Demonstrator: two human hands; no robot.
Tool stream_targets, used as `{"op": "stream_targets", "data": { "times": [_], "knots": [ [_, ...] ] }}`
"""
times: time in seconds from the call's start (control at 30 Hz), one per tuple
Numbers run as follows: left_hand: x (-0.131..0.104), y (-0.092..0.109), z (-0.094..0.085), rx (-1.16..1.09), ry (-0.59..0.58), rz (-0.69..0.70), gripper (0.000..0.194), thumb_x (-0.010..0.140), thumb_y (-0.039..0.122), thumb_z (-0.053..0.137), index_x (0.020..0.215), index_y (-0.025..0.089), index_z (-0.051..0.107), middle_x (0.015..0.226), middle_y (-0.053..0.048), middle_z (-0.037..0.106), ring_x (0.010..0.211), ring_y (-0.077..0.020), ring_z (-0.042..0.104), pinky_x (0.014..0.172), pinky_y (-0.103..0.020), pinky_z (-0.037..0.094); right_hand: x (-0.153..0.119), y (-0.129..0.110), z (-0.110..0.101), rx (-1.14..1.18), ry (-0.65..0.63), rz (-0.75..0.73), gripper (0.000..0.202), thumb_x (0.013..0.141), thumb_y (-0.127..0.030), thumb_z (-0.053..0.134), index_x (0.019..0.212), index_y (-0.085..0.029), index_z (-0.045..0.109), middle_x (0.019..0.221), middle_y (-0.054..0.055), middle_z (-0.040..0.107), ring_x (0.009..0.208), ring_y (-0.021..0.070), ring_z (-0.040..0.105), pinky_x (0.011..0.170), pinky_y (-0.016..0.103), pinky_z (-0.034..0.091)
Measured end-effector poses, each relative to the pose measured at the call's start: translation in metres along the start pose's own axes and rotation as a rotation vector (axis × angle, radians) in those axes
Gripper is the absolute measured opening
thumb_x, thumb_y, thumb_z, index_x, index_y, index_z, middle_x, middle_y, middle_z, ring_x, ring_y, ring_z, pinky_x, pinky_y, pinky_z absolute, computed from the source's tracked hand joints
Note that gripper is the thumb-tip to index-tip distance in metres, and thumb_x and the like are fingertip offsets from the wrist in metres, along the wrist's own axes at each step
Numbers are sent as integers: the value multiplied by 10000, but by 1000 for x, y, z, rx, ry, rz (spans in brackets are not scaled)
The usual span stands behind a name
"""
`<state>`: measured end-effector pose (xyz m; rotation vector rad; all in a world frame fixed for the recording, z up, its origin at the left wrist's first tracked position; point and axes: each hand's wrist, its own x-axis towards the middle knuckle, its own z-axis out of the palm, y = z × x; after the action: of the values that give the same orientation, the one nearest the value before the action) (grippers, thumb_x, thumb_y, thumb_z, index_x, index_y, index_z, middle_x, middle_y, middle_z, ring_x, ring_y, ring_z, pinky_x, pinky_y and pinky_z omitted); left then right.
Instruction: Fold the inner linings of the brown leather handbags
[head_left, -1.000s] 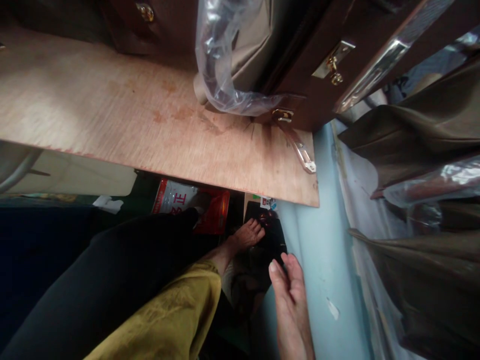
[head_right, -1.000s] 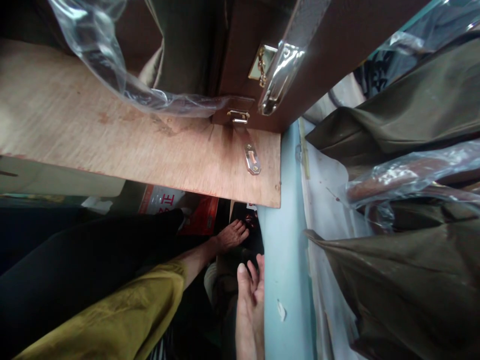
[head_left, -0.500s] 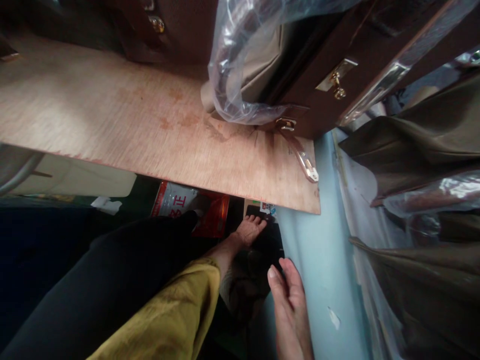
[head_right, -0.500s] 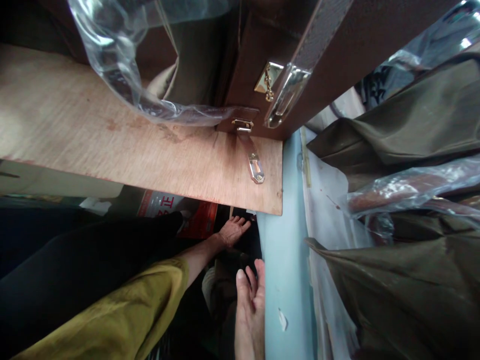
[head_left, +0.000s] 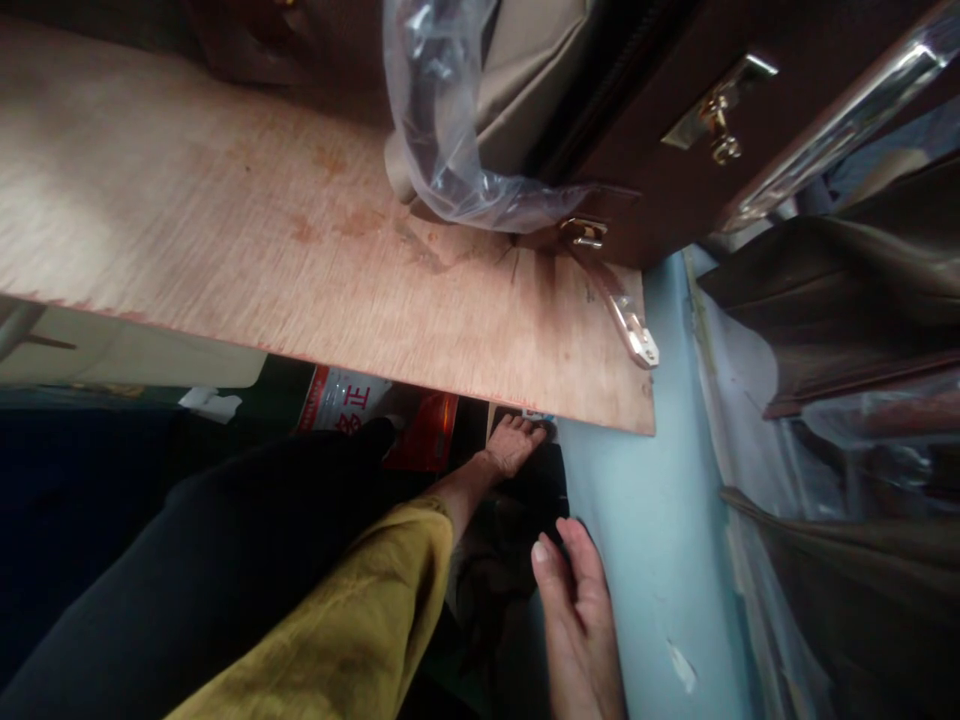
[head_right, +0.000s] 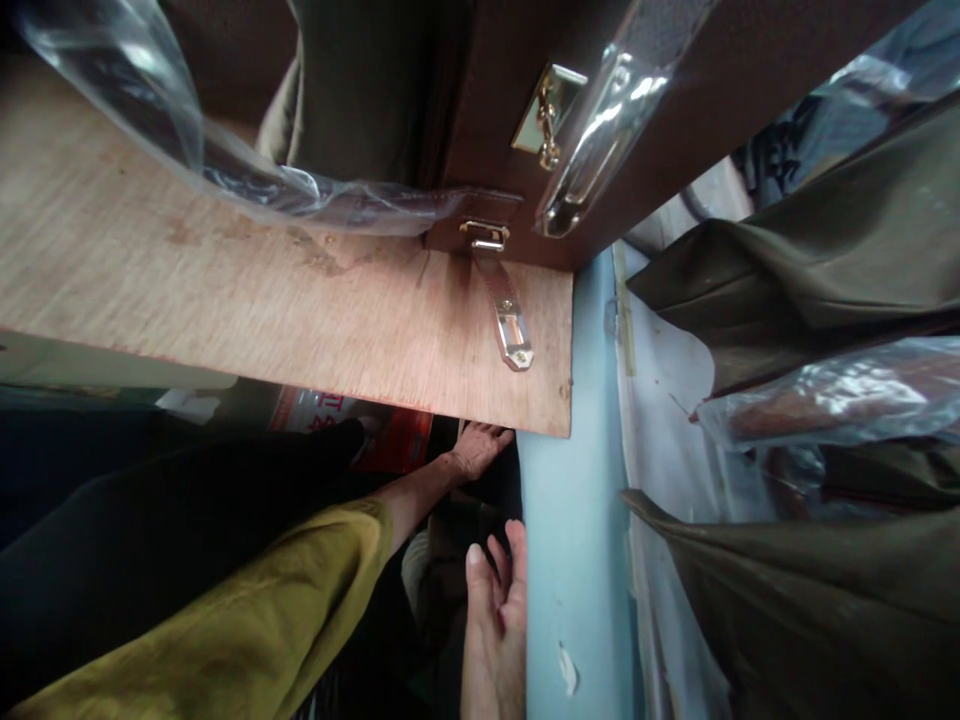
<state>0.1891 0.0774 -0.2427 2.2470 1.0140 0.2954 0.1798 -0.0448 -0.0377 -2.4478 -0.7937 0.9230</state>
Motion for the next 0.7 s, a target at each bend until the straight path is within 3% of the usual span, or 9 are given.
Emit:
{"op": "stream_targets", "data": {
  "times": [0.17, 0.37, 0.53, 0.7],
  "knots": [
    [-15, 2, -4, -78, -3, -72, 317, 845, 142, 447, 1161, 166, 448, 1114, -108, 512, 1036, -234, 462, 880, -391, 341, -3, -3, 2, 29, -1, -19, 623, 723, -480, 576, 1255, -182, 450, 1229, 71, 549, 1135, 248, 492, 904, 302, 425],
    [-33, 1, -12, -238, -1, -242, 281, 869, 287, 490, 1116, 155, 512, 1123, -72, 527, 1011, -210, 512, 866, -433, 420, -4, -3, 5, 61, -2, -45, 570, 710, -474, 580, 1189, -175, 511, 1191, 74, 572, 1089, 240, 521, 902, 308, 416],
    [-50, 9, -24, -436, 66, -628, 280, 873, 299, 491, 1109, 154, 521, 1103, -75, 549, 962, -193, 549, 819, -402, 468, -6, 2, 8, 59, -84, -49, 450, 719, -492, 547, 1018, -158, 587, 964, 83, 655, 827, 226, 616, 730, 323, 470],
    [-76, 14, -51, -705, 142, -1049, 265, 867, 307, 503, 1088, 165, 534, 1070, -67, 563, 920, -178, 568, 777, -361, 488, -22, -2, 12, -10, -366, -102, 325, 755, -454, 510, 843, -157, 611, 717, 39, 637, 625, 172, 584, 538, 251, 419]
  ]
}}
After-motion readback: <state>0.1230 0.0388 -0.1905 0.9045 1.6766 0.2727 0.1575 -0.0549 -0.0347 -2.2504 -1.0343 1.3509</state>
